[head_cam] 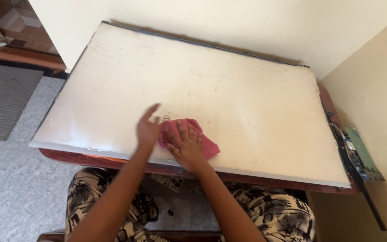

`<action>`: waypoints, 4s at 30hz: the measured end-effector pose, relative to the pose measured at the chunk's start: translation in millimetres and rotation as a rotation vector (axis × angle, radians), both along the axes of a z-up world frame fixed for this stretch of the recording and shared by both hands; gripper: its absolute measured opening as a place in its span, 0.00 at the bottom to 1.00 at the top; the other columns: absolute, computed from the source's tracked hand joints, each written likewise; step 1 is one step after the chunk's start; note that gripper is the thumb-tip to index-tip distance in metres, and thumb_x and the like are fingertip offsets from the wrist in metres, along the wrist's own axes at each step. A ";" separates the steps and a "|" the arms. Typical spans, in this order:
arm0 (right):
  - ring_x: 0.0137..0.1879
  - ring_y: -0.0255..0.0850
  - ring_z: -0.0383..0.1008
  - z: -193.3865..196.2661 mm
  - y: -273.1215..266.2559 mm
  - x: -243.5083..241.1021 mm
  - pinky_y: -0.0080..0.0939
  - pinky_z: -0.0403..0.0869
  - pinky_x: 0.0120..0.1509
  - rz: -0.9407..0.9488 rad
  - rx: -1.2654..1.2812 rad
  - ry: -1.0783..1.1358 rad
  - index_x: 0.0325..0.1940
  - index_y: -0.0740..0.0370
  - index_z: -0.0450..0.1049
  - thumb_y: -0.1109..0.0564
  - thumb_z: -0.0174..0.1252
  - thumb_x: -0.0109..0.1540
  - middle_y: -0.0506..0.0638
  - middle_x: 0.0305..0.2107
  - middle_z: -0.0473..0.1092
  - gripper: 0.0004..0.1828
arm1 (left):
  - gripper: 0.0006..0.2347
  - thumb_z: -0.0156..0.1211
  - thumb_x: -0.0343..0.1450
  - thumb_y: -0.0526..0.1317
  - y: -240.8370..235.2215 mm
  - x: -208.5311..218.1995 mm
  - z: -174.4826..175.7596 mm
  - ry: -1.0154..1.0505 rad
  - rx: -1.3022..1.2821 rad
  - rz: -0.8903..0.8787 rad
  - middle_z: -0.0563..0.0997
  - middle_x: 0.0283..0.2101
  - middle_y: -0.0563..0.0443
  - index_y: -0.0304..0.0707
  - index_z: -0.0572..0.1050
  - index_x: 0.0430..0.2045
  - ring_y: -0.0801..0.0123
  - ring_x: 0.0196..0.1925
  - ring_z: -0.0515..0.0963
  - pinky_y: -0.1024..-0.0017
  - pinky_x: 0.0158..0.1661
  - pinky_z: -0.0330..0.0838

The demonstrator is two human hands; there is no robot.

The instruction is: The person wipes a white table surface with a pink cloth, then uses an orange brush to clean the edges and corners. The person repeatedly wipes different sections of the table and uses the brush to remove debris from the perimeter.

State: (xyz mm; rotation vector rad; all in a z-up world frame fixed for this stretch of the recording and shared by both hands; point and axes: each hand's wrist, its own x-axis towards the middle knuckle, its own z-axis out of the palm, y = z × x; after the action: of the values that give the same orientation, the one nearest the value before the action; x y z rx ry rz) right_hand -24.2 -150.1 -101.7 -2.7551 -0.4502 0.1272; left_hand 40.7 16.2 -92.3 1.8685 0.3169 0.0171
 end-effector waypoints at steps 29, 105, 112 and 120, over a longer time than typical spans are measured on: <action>0.60 0.44 0.75 110.9 -176.7 -104.6 0.45 0.79 0.58 -0.592 0.714 -0.118 0.67 0.52 0.69 0.58 0.53 0.67 0.50 0.65 0.67 0.22 | 0.38 0.22 0.69 0.78 68.2 7.9 16.8 0.293 1.168 -0.249 0.52 0.77 0.42 0.68 0.53 0.73 0.33 0.76 0.50 0.22 0.65 0.44; 0.51 0.40 0.78 110.1 -178.4 -98.3 0.39 0.81 0.47 -0.581 0.554 -0.121 0.61 0.50 0.75 0.58 0.51 0.67 0.50 0.62 0.68 0.19 | 0.27 0.59 0.68 0.56 -77.9 91.8 -35.6 -0.494 0.956 -0.368 0.62 0.70 0.36 0.53 0.69 0.63 0.32 0.72 0.55 0.25 0.54 0.57; 0.52 0.41 0.78 110.2 -188.5 -93.2 0.39 0.79 0.49 -0.582 0.599 -0.202 0.61 0.54 0.76 0.57 0.53 0.67 0.52 0.60 0.71 0.18 | 0.28 0.53 0.74 0.56 180.9 157.6 -82.8 -0.306 1.359 -0.149 0.54 0.79 0.38 0.53 0.63 0.72 0.36 0.78 0.51 0.28 0.66 0.45; 0.50 0.40 0.79 99.2 -166.8 -75.4 0.40 0.79 0.45 -0.576 0.493 -0.031 0.59 0.53 0.77 0.54 0.52 0.66 0.51 0.59 0.71 0.18 | 0.25 0.57 0.73 0.57 226.5 174.2 -40.2 -0.114 1.612 -0.303 0.64 0.71 0.42 0.61 0.69 0.67 0.47 0.71 0.62 0.49 0.66 0.61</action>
State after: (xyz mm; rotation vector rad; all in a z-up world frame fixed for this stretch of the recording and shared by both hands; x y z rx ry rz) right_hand -99.6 -316.9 -2.5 -2.2864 0.2838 -0.1505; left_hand 214.9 242.7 -132.5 3.4713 -0.1790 0.2280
